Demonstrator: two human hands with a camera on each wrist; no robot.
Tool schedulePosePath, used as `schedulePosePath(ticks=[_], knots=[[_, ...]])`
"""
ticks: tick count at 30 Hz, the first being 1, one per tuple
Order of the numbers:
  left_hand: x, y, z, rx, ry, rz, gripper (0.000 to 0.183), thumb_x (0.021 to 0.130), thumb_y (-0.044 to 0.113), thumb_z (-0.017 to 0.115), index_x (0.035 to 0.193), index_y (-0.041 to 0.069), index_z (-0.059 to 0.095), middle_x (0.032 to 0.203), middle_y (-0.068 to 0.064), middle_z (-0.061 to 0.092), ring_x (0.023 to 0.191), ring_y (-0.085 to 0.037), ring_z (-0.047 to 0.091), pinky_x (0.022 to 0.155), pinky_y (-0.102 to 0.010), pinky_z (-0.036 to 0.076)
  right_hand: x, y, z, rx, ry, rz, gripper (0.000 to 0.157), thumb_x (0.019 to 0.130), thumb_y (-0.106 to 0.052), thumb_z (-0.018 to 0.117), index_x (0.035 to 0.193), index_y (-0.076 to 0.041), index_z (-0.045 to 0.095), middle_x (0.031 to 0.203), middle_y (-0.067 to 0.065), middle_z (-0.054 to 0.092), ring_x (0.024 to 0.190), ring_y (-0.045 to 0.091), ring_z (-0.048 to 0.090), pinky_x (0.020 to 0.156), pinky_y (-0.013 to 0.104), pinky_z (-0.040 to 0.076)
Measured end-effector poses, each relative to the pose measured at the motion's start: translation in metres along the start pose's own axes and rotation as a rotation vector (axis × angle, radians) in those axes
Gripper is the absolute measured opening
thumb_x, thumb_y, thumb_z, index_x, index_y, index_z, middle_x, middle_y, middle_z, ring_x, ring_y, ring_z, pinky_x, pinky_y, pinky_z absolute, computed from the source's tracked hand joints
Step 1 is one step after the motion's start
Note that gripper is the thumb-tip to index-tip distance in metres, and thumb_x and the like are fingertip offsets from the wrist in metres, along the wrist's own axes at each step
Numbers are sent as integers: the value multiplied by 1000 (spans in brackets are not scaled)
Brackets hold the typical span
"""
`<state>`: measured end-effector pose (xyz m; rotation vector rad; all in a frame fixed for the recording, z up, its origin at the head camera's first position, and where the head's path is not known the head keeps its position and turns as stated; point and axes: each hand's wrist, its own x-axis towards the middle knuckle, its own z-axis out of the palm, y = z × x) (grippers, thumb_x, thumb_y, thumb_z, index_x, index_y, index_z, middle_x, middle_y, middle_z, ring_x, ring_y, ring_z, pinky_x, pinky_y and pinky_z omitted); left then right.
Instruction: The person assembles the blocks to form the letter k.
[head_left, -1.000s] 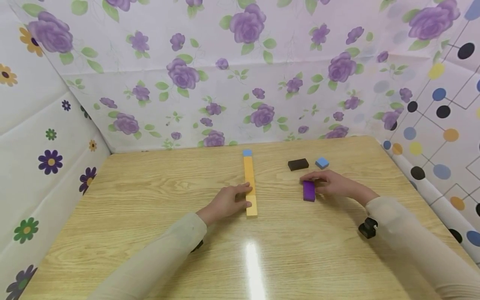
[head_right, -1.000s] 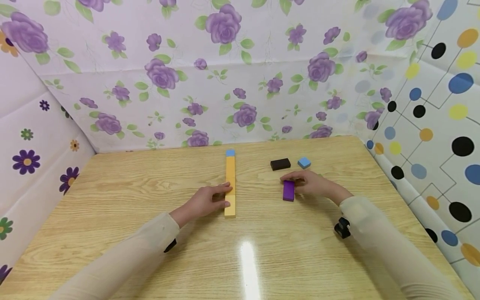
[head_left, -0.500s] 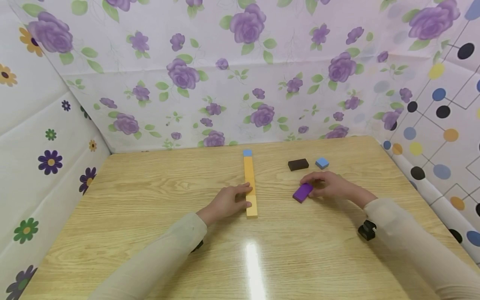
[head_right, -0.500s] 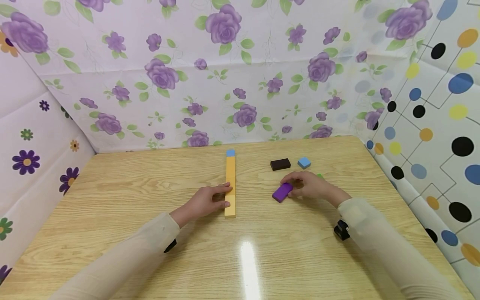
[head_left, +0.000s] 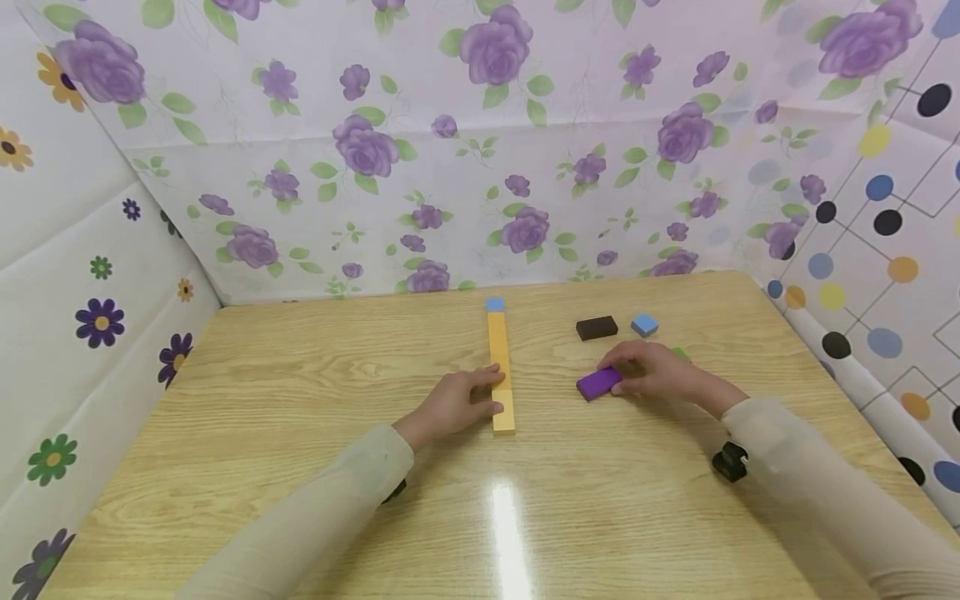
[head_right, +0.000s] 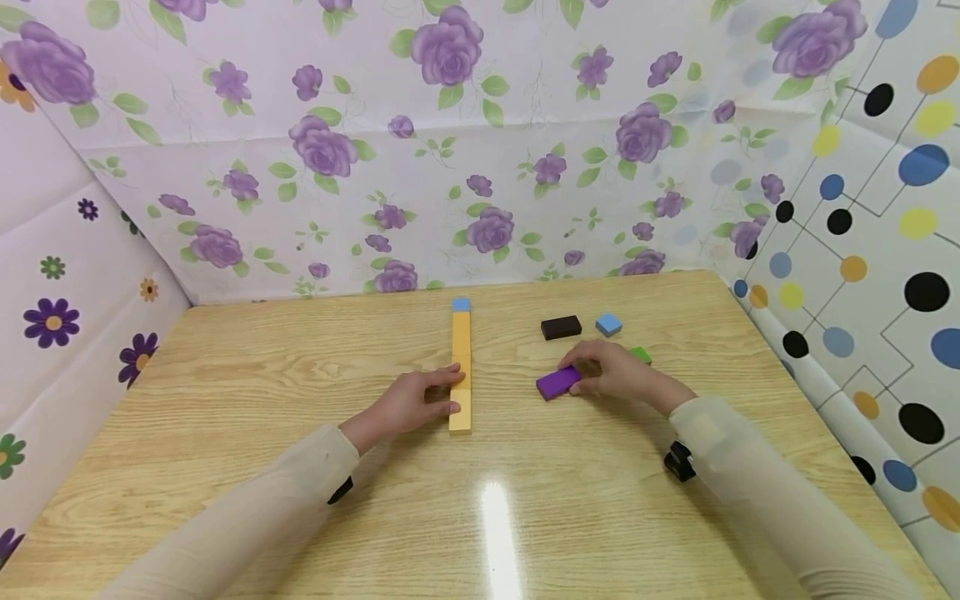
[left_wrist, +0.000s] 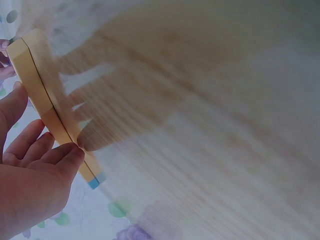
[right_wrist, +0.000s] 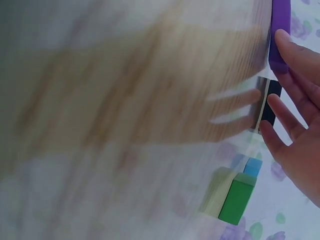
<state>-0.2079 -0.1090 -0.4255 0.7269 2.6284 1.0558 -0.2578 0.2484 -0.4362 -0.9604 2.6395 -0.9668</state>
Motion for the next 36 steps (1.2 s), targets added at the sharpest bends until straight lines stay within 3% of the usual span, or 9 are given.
schedulePosePath(ticks=[6,16,36], knots=[[0,0,0,0,-4,5,52,91,19,68,137,2,51,150,-9,39,139,-27,33,112,-42,31,2,-5,3,-13,41,-7,32,83,-15,76,114,-14,67,116,3,65,113,29,57,100,52,43],[1,-2,0,10,0,8,52,91,17,68,137,1,52,149,-10,40,139,-29,34,111,-42,33,7,-15,14,34,106,7,33,82,-15,77,114,-11,67,117,8,65,118,36,54,103,60,36],[0,1,-1,1,-8,-11,51,91,19,68,137,3,53,149,-7,40,139,-27,33,113,-41,29,17,-48,34,155,154,183,36,83,-20,77,114,-6,66,112,11,65,108,32,57,99,57,40]])
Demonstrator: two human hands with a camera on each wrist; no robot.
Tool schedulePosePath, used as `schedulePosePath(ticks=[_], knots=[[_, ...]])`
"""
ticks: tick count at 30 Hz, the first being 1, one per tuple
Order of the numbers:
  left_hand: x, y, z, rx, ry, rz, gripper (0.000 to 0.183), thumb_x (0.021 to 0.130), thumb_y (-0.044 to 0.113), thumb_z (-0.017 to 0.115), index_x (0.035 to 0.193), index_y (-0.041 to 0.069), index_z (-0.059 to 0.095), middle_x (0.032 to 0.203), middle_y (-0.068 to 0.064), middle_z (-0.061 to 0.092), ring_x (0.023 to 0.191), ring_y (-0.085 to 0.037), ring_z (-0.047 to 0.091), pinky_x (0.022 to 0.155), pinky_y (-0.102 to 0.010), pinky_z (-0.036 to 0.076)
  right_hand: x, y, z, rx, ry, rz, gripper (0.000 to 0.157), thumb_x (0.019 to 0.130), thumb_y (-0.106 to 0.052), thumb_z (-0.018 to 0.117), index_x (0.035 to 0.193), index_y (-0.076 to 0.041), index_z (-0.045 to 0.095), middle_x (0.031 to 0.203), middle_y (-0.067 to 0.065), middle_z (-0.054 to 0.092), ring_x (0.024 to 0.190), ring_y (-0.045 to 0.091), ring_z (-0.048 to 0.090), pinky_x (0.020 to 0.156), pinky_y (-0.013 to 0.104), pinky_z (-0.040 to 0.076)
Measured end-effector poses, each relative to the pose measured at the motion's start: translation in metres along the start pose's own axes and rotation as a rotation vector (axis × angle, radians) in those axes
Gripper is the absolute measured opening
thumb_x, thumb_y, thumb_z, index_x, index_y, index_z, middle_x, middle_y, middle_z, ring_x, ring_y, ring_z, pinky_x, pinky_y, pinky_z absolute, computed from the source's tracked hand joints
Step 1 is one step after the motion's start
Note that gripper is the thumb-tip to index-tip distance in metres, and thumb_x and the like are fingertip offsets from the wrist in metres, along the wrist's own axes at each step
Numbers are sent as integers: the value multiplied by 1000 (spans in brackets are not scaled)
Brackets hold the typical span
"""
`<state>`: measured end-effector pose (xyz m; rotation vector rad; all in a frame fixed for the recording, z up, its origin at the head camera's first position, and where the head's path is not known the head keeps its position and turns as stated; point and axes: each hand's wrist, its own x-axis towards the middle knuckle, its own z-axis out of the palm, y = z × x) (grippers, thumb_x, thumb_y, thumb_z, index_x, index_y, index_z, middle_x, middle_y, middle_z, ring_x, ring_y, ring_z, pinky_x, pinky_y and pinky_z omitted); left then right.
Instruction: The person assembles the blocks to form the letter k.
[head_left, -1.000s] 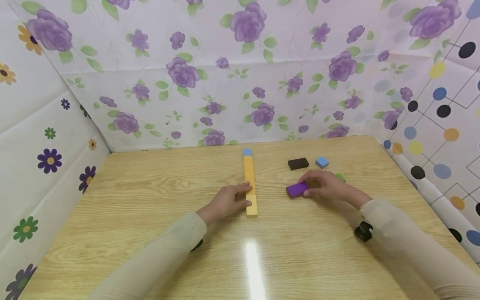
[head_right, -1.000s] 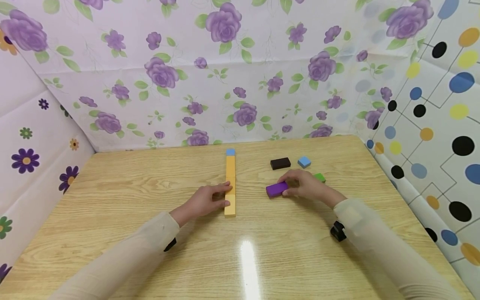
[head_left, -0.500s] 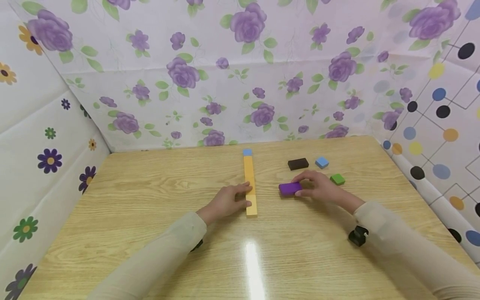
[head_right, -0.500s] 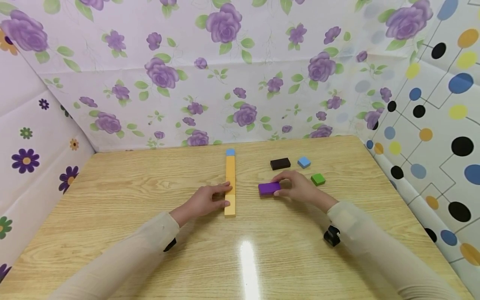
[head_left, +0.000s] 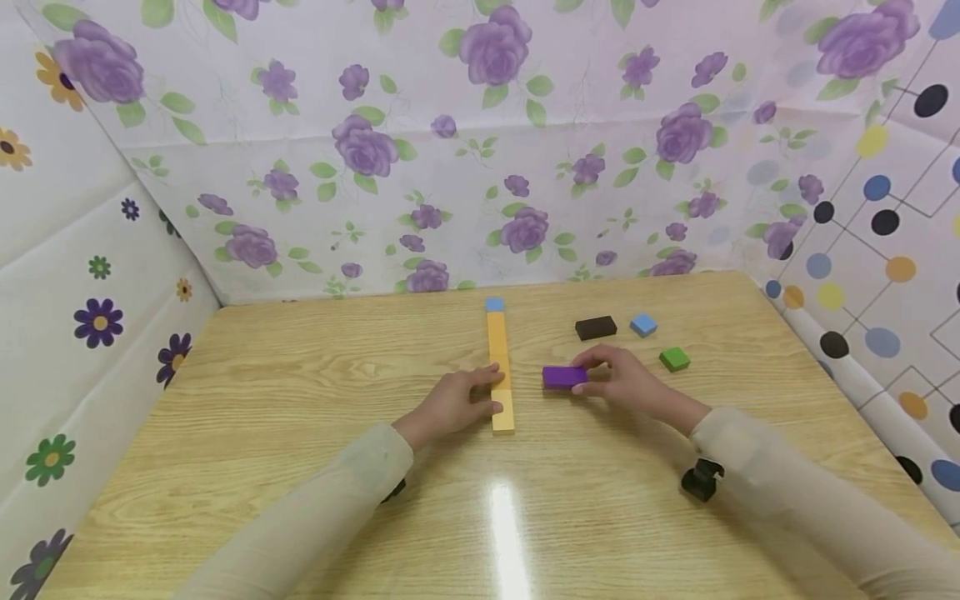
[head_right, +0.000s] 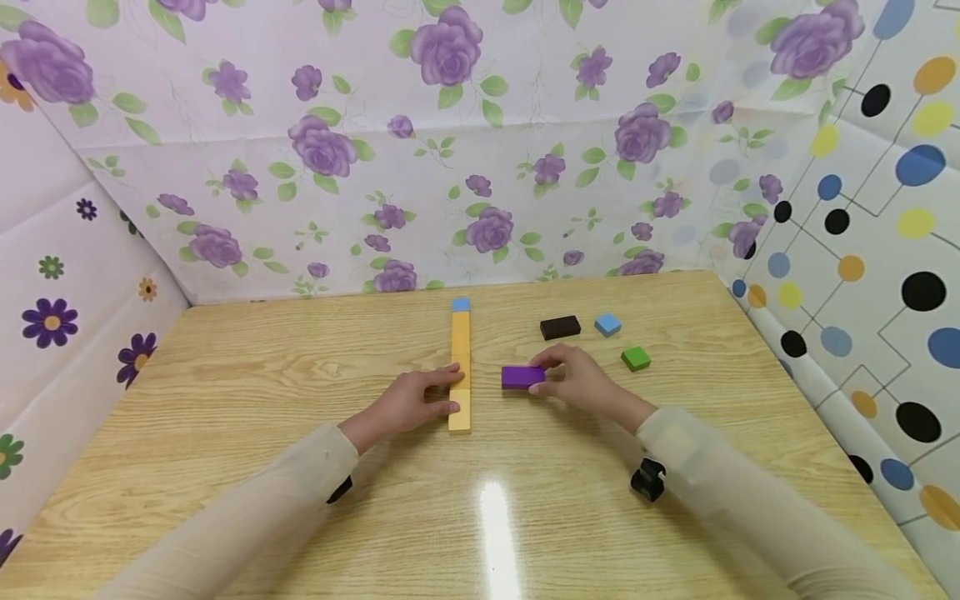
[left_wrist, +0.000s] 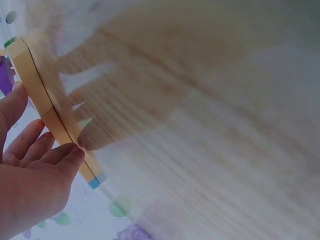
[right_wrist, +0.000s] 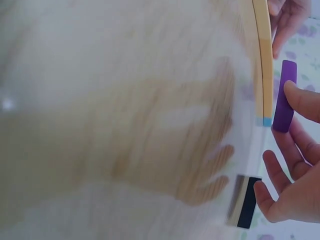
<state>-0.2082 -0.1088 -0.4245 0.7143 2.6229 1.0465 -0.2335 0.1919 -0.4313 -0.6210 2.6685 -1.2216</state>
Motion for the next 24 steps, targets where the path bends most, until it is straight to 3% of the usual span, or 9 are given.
schedulePosePath(ticks=[10,19,24], knots=[[2,-2,1,4,-4,-5,51,91,19,68,137,3,52,150,-7,39,139,-27,33,113,-41,29,2,-14,14,-10,31,-2,35,82,-16,77,112,-1,66,111,15,64,106,34,58,98,54,43],[3,-3,1,12,-6,-5,52,91,20,68,138,4,52,150,-7,39,140,-26,32,114,-40,28,6,-21,24,-50,33,-28,32,80,-14,80,107,-3,68,104,10,67,101,29,61,96,53,45],[3,-3,2,12,1,-4,51,91,20,68,137,4,53,149,-7,40,139,-27,32,114,-40,28,9,-24,27,-116,45,-56,32,77,-16,81,104,-6,69,98,6,69,99,29,62,97,57,39]])
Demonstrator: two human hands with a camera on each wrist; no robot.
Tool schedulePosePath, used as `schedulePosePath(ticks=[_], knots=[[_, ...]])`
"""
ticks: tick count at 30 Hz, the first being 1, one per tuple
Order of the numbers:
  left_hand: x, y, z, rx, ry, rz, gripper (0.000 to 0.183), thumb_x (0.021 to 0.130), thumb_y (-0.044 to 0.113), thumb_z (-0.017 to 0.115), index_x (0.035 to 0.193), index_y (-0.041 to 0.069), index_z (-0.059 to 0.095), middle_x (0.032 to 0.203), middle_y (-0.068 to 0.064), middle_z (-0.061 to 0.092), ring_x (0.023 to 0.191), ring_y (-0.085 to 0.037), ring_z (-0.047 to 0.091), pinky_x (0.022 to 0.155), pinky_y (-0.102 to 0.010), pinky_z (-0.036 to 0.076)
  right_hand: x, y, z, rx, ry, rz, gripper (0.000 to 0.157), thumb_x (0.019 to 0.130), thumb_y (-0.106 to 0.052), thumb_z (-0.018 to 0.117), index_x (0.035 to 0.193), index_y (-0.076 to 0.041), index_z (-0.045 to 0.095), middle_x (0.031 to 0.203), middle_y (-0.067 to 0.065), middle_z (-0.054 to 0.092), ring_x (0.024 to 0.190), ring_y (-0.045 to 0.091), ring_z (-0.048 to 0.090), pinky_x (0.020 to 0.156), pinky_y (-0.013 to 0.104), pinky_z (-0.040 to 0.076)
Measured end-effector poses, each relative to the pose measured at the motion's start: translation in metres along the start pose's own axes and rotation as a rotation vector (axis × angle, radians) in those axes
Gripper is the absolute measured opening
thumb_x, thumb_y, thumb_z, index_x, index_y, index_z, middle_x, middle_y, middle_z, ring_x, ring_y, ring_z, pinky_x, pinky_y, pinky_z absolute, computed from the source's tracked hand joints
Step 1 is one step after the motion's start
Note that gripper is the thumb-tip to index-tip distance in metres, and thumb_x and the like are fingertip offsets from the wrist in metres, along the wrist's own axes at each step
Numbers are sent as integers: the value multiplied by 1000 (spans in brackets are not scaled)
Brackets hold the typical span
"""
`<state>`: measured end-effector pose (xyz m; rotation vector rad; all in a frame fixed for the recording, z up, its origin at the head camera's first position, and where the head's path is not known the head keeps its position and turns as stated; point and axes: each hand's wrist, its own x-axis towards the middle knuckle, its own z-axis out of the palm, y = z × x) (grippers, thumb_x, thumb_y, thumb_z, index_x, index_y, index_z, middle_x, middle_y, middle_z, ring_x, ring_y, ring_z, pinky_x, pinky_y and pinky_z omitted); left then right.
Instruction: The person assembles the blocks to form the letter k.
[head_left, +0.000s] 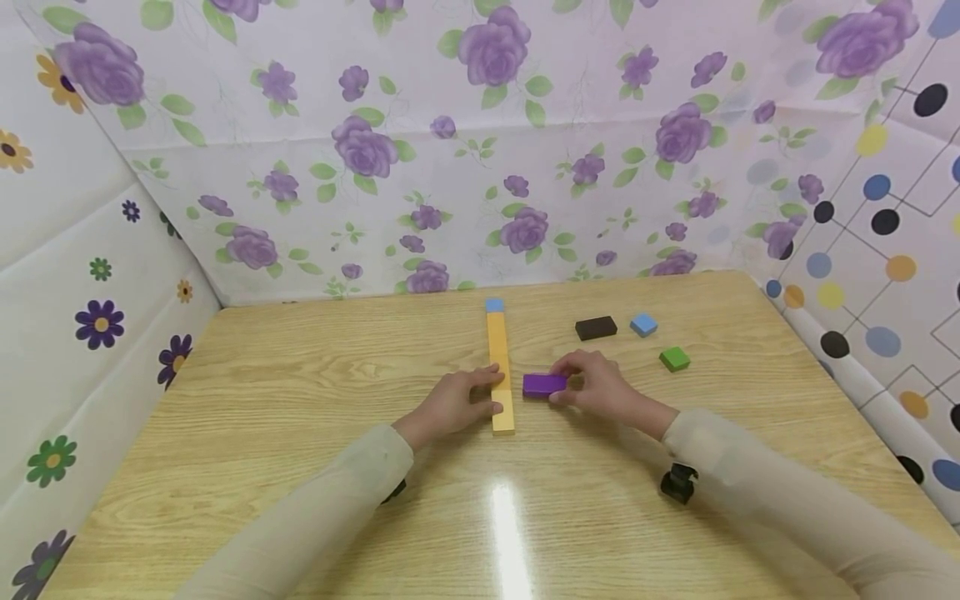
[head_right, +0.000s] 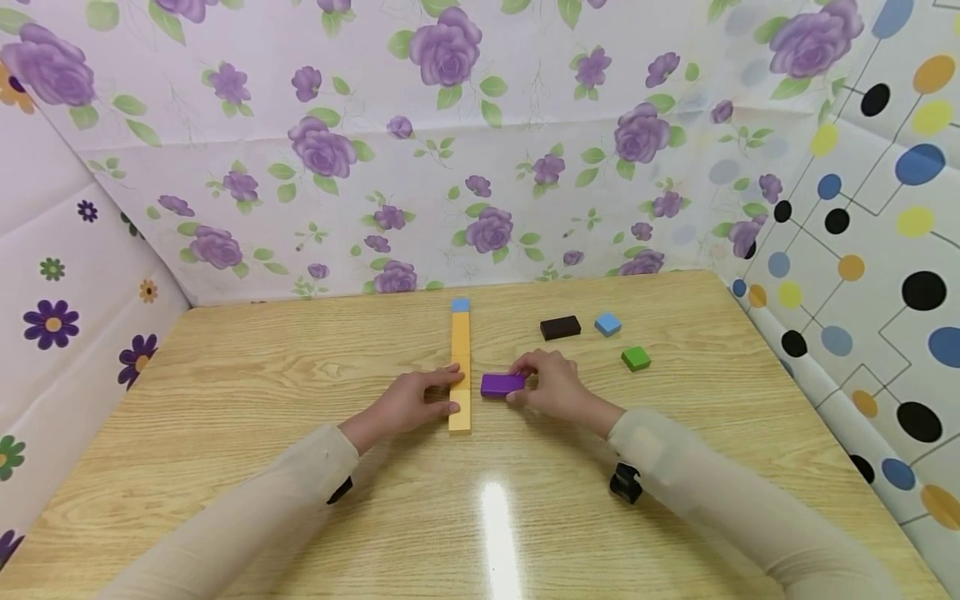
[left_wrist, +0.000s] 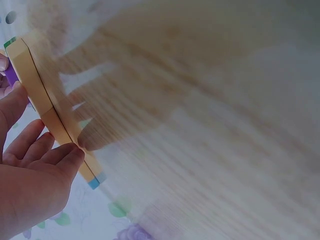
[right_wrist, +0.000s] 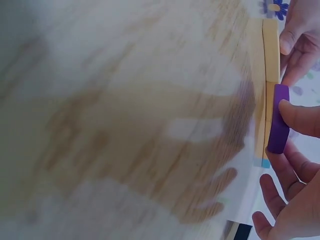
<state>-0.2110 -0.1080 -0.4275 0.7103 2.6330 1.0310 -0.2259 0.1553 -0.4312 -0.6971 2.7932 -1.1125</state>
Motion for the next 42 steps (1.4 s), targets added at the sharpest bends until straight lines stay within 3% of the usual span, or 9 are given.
schedulePosePath(ticks=[4,20,32,42], knots=[[1,0,0,12,-4,-13,51,91,21,68,137,5,53,149,-6,40,140,-25,32,114,-39,27,2,-1,3,-39,6,-10,30,76,-17,82,102,-8,69,96,4,70,99,30,63,93,59,34],[1,1,-2,19,-8,-19,51,91,22,68,137,7,53,150,-5,39,140,-26,32,115,-39,25,7,-3,8,-91,-5,18,34,74,-21,85,103,-14,72,90,0,69,88,21,57,78,43,31],[1,0,-1,17,-6,-6,51,91,22,68,137,6,53,149,-6,40,139,-27,33,114,-39,27,3,2,-1,-31,-107,90,40,76,-25,83,113,-14,72,103,2,69,100,24,63,97,56,37],[0,1,-2,31,-7,-3,51,91,21,68,137,5,53,149,-6,40,139,-27,34,114,-40,28,1,2,-2,9,-119,101,36,77,-23,82,111,-14,73,95,-1,66,92,17,62,88,43,42]])
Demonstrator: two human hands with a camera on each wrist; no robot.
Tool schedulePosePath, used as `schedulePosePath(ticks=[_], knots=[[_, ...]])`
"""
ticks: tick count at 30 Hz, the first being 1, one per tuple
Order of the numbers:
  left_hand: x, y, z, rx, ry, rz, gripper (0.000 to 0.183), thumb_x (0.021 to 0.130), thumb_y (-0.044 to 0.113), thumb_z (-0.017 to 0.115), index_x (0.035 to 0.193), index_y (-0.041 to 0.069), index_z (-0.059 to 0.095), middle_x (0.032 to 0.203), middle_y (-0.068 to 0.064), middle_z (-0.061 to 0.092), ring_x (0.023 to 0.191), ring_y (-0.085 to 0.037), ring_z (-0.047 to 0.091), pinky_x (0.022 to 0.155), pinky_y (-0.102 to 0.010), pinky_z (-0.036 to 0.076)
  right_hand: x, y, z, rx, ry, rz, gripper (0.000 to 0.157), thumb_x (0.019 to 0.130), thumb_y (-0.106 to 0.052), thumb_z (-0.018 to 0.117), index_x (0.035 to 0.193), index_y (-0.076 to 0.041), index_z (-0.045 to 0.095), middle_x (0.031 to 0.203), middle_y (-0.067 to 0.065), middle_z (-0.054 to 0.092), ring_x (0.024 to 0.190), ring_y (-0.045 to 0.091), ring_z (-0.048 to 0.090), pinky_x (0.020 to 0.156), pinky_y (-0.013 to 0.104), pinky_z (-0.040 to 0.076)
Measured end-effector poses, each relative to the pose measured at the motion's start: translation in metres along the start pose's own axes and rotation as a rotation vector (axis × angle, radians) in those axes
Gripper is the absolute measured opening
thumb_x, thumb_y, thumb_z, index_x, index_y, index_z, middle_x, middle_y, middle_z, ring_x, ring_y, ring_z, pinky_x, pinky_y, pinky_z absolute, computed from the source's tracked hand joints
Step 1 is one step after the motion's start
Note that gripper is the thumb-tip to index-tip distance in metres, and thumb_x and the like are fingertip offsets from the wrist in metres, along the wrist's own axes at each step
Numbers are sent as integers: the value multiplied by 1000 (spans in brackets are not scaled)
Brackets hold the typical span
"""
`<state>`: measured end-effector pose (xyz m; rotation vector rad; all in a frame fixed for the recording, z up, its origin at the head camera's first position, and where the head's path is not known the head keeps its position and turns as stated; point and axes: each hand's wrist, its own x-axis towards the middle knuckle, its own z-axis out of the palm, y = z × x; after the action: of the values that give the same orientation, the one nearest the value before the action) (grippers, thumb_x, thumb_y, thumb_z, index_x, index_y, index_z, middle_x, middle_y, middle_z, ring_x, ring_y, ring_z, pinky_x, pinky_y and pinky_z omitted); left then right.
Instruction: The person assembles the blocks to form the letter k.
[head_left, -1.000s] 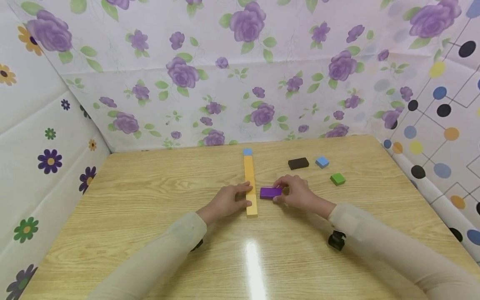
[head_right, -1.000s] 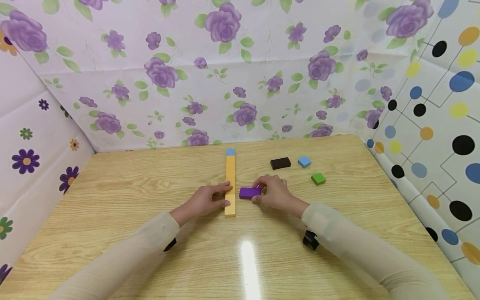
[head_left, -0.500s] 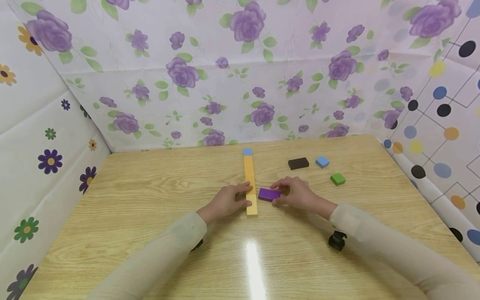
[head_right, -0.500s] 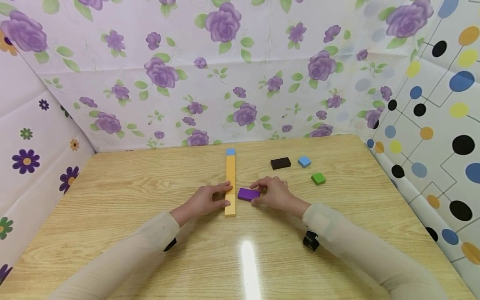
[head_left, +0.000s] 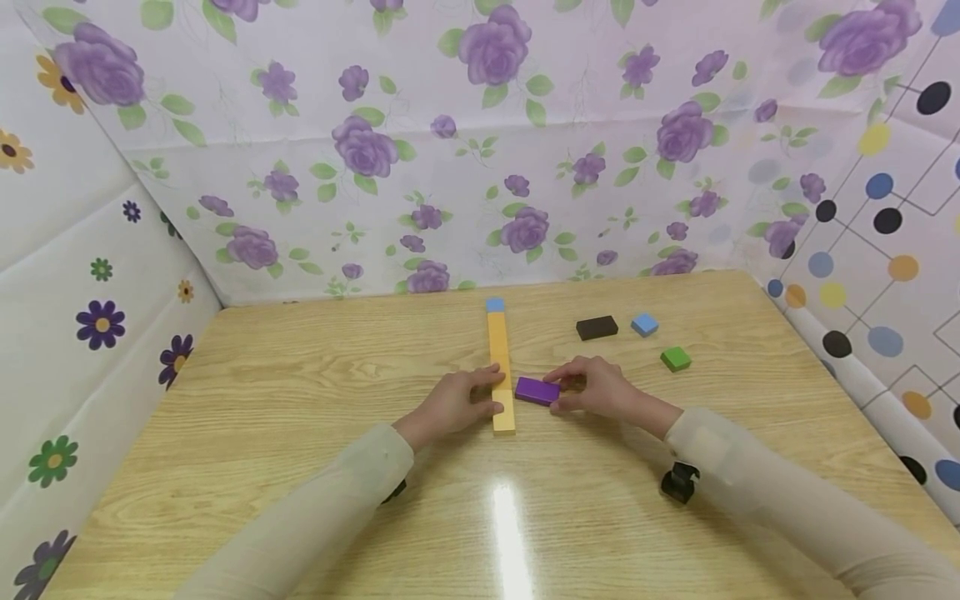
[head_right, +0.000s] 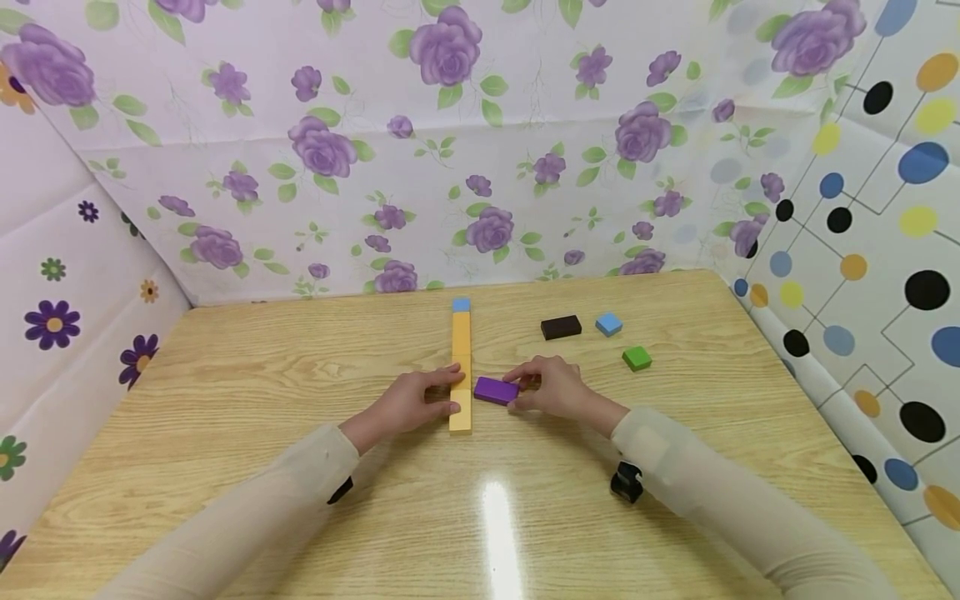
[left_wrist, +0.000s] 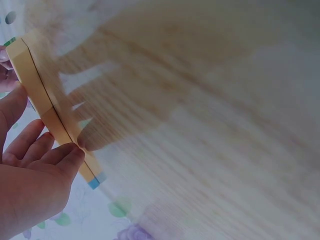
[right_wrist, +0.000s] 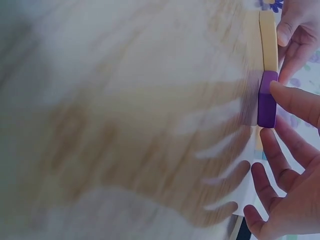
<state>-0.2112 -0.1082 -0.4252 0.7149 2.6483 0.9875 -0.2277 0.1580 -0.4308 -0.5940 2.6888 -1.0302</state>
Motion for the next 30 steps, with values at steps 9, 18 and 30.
schedulePosePath(ticks=[9,18,30], knots=[[0,1,1,-3,-6,-11,51,91,22,68,137,6,53,149,-5,40,139,-25,34,114,-39,28,0,0,3,-4,21,-14,37,78,-25,82,112,-14,73,93,-1,67,91,17,61,90,52,34],[0,0,1,5,-9,-11,51,91,22,67,138,7,52,150,-4,39,139,-25,33,114,-39,27,-2,-2,4,2,38,-17,36,77,-25,82,111,-13,73,92,-1,67,87,17,59,87,48,33],[-1,2,0,9,-13,-12,52,92,23,67,138,7,52,150,-5,39,139,-25,33,114,-39,27,-3,-3,6,-12,55,-30,35,76,-26,83,109,-14,74,91,-3,69,88,17,62,91,57,30]])
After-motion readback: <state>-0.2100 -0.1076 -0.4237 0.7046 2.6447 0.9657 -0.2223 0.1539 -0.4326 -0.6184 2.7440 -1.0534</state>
